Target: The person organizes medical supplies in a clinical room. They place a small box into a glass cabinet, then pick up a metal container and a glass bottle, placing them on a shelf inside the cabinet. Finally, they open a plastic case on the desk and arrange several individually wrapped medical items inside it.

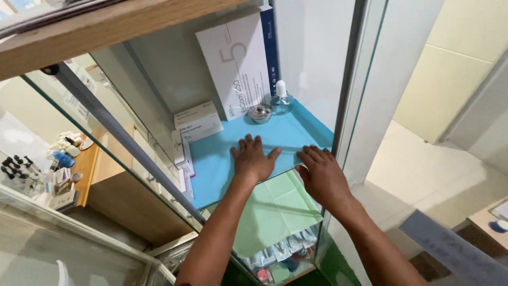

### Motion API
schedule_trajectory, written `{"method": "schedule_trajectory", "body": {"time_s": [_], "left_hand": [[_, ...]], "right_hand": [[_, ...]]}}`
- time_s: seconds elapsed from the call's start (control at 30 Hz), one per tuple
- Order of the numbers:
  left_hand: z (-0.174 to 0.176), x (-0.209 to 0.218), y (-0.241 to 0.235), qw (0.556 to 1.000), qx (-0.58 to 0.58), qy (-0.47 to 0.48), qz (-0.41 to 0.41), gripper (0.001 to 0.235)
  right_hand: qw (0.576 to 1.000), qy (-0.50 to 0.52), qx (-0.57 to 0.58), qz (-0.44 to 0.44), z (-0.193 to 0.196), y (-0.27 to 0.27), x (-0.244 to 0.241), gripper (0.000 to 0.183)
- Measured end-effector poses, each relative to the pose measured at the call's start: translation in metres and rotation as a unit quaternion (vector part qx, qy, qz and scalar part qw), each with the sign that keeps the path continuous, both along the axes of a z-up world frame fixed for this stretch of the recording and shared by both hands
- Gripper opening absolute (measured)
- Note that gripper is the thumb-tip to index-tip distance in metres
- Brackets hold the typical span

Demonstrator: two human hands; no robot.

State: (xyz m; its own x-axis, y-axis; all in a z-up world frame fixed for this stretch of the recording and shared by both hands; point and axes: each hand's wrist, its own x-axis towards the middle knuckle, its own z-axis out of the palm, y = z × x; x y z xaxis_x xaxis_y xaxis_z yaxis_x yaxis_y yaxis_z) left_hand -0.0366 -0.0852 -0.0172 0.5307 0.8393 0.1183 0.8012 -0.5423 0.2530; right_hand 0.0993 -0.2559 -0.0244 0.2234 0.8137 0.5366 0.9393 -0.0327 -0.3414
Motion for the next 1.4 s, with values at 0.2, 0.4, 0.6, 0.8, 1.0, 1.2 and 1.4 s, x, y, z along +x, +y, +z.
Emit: {"method": "schedule_trajectory", "body": {"time_s": [0.2,0.4,0.6,0.8,1.0,1.2,1.4], "left_hand": [[0.012,-0.005,-0.034,0.998,0.045,-0.040,0.032,0.080],[-0.030,0.013,-0.156,0.962,0.233,-0.142,-0.015,0.065],[-0.205,0.037,-0.335,0.988,-0.078,-0.048,-0.123,0.086],[-0.350,0.043,-0.465,0.938,-0.311,0.040,-0.146,0.115],[-0.396,0.047,-0.499,0.953,-0.300,-0.026,-0.037,0.128],[-0.427,0.041,-0.513,0.942,-0.296,-0.156,0.015,0.109],[-0.463,0.067,-0.537,0.899,-0.309,-0.062,0.305,0.108]], "right_hand": [[0.999,0.014,-0.025,0.020,-0.020,-0.080,-0.005,0.044],[0.993,0.040,-0.106,0.021,-0.045,-0.185,0.002,0.049],[0.958,0.165,-0.070,0.223,-0.066,-0.352,0.019,0.046],[0.922,0.254,-0.202,0.213,-0.082,-0.501,0.081,0.031],[0.951,0.278,-0.136,0.020,-0.072,-0.600,0.127,0.031],[0.945,0.309,-0.070,-0.078,-0.110,-0.661,0.162,0.034],[0.920,0.338,-0.066,-0.189,-0.150,-0.692,0.211,0.042]]}}
